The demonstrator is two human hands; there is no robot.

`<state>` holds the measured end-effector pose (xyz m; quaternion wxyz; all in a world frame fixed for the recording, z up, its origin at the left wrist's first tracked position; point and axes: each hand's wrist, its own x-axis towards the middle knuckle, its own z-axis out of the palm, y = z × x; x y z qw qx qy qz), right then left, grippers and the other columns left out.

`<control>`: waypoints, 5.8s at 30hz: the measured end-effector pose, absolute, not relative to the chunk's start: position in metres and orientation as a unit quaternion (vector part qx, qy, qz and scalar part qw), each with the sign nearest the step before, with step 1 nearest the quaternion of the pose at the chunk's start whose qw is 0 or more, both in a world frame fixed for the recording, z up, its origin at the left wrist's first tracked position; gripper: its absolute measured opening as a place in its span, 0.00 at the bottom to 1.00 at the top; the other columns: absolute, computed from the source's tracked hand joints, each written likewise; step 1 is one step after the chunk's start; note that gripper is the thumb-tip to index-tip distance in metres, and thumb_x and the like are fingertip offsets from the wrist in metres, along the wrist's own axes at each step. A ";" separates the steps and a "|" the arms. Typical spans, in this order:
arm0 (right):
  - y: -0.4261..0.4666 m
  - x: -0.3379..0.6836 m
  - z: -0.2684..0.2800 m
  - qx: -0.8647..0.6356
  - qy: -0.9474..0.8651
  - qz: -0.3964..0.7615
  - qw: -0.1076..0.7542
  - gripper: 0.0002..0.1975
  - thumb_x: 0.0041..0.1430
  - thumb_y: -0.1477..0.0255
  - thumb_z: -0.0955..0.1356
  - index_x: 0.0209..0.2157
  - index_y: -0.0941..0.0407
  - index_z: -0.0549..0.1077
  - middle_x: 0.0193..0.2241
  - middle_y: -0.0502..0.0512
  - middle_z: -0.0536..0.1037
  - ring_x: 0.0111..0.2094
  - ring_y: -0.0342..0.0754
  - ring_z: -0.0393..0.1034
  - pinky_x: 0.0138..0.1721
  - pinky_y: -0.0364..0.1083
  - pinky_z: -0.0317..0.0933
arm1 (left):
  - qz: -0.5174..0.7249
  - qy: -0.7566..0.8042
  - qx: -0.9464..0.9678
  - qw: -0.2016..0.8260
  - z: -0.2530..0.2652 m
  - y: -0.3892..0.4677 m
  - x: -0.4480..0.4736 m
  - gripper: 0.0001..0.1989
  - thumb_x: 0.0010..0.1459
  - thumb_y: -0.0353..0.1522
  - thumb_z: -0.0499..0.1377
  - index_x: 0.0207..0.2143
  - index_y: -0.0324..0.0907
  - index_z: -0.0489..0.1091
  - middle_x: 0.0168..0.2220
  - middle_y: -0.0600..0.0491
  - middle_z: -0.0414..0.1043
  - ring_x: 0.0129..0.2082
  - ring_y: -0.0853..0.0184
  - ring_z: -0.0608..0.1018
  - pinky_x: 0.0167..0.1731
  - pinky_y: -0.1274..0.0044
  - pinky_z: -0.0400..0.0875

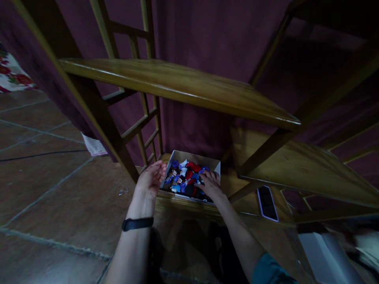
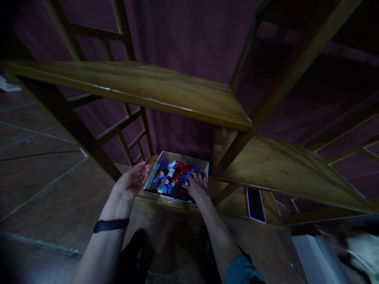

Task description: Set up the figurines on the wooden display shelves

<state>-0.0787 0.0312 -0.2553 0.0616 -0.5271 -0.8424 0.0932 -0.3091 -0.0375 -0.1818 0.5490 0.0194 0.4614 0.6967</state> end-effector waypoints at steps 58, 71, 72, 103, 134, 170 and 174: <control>0.026 -0.134 -0.219 -0.231 -0.506 0.772 0.307 0.23 0.51 0.66 0.69 0.50 0.54 0.70 0.43 0.54 0.76 0.43 0.49 0.71 0.50 0.54 0.63 | 0.580 0.549 0.219 0.561 -0.195 -0.025 -0.270 0.19 0.39 0.24 0.68 0.37 0.38 0.71 0.26 0.52 0.72 0.24 0.70 0.76 0.26 0.79 0.73; 0.062 -0.115 -0.242 -0.451 -0.655 0.525 0.303 0.18 0.59 0.72 0.60 0.50 0.51 0.69 0.43 0.53 0.74 0.37 0.45 0.71 0.38 0.47 0.68 | 0.637 0.554 0.212 0.492 -0.195 -0.023 -0.275 0.24 0.30 0.32 0.72 0.34 0.35 0.73 0.24 0.54 0.73 0.21 0.74 0.73 0.23 0.82 0.69; 0.067 -0.111 -0.245 -0.494 -0.672 0.468 0.293 0.17 0.59 0.75 0.60 0.48 0.52 0.71 0.42 0.54 0.74 0.39 0.46 0.71 0.40 0.47 0.67 | 0.646 0.551 0.198 0.489 -0.195 -0.023 -0.279 0.24 0.30 0.31 0.72 0.34 0.35 0.73 0.25 0.53 0.74 0.21 0.74 0.73 0.24 0.82 0.70; 0.021 -0.103 -0.229 -0.388 -0.515 0.655 0.393 0.14 0.44 0.62 0.72 0.33 0.55 0.75 0.31 0.51 0.77 0.33 0.47 0.72 0.41 0.49 0.64 | 0.658 0.498 0.111 0.553 -0.199 -0.023 -0.267 0.12 0.42 0.20 0.66 0.30 0.38 0.70 0.25 0.54 0.74 0.25 0.72 0.76 0.30 0.78 0.75; 0.015 -0.111 -0.223 -0.364 -0.527 0.667 0.380 0.21 0.44 0.63 0.71 0.42 0.52 0.72 0.39 0.51 0.74 0.35 0.48 0.70 0.31 0.47 0.69 | 0.617 0.526 0.339 0.477 -0.205 -0.016 -0.244 0.12 0.38 0.28 0.68 0.31 0.39 0.76 0.29 0.53 0.76 0.29 0.70 0.75 0.32 0.81 0.68; 0.023 -0.104 -0.223 -0.405 -0.488 0.654 0.412 0.20 0.41 0.65 0.73 0.39 0.54 0.73 0.36 0.51 0.77 0.34 0.47 0.69 0.38 0.46 0.63 | 0.619 0.484 0.114 0.608 -0.209 -0.023 -0.237 0.14 0.35 0.30 0.71 0.26 0.35 0.74 0.25 0.49 0.76 0.25 0.70 0.77 0.28 0.79 0.72; 0.022 -0.105 -0.224 -0.413 -0.482 0.652 0.415 0.19 0.41 0.65 0.73 0.39 0.54 0.73 0.35 0.51 0.77 0.34 0.46 0.70 0.40 0.47 0.64 | 0.617 0.484 0.125 0.607 -0.212 -0.022 -0.236 0.14 0.34 0.27 0.71 0.28 0.35 0.74 0.26 0.50 0.76 0.26 0.70 0.77 0.30 0.79 0.72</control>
